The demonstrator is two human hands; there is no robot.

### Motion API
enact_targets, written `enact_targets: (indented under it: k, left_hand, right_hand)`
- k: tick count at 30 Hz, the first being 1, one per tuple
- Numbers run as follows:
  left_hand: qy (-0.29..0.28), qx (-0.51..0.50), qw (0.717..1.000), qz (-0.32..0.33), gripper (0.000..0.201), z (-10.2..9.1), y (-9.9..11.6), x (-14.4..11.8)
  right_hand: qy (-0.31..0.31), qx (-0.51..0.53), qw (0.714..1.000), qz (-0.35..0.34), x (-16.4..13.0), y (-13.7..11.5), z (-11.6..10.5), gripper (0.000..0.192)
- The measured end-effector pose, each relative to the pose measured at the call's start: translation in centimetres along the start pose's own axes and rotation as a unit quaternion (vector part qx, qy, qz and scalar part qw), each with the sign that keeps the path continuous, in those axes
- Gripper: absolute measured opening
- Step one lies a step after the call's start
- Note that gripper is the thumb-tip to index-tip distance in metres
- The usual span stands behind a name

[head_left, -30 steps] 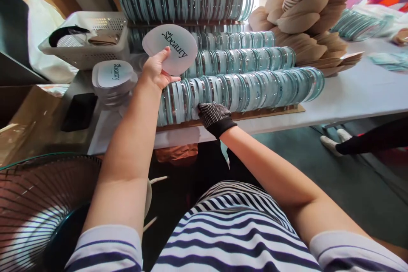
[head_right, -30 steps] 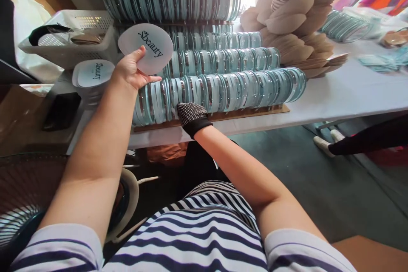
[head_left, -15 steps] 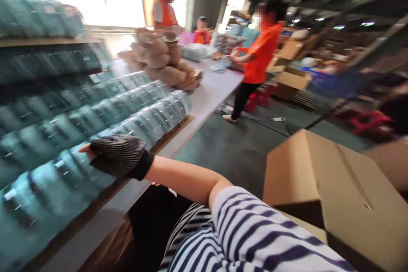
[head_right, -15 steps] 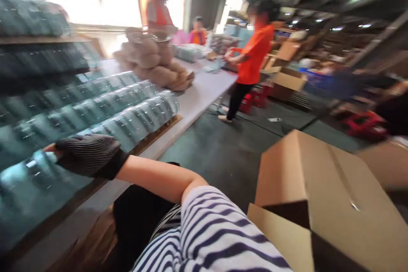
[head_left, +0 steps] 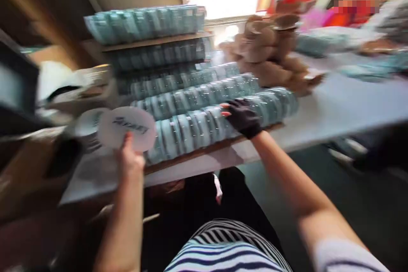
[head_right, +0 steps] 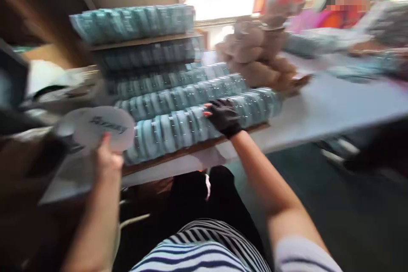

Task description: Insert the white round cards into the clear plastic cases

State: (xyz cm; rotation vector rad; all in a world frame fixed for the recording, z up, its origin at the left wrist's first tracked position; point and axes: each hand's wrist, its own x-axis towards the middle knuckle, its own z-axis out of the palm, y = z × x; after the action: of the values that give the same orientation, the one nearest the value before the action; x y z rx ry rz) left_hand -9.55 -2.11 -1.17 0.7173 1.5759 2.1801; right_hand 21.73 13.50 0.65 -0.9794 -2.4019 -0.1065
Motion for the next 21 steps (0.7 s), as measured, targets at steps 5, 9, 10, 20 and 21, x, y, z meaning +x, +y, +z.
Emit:
enact_targets:
  k: [5,9,10,20,21]
  left_hand:
    - [0.054,-0.076,0.993,0.074,0.068,-1.0,1.6,-2.8]
    - [-0.012,-0.089,0.996,0.03,0.055,1.4,1.8,-4.4]
    - [-0.013,-0.087,0.996,0.018,0.052,1.7,1.8,-4.6]
    - [-0.113,-0.174,0.977,-0.041,0.052,2.6,3.2,1.1]
    - [-0.116,-0.187,0.975,-0.041,0.05,2.4,3.5,2.4]
  right_hand:
    - [0.144,0.138,0.98,-0.011,2.3,-6.4,1.8,0.06]
    - [0.141,0.187,0.97,-0.069,1.5,-15.4,1.0,0.066]
    - [0.142,0.188,0.969,-0.072,1.3,-17.0,1.0,0.063]
    - [0.229,0.132,0.941,0.212,4.0,-17.0,-2.5,0.051]
    - [0.255,0.09,0.937,0.22,3.1,-16.7,-3.6,0.054]
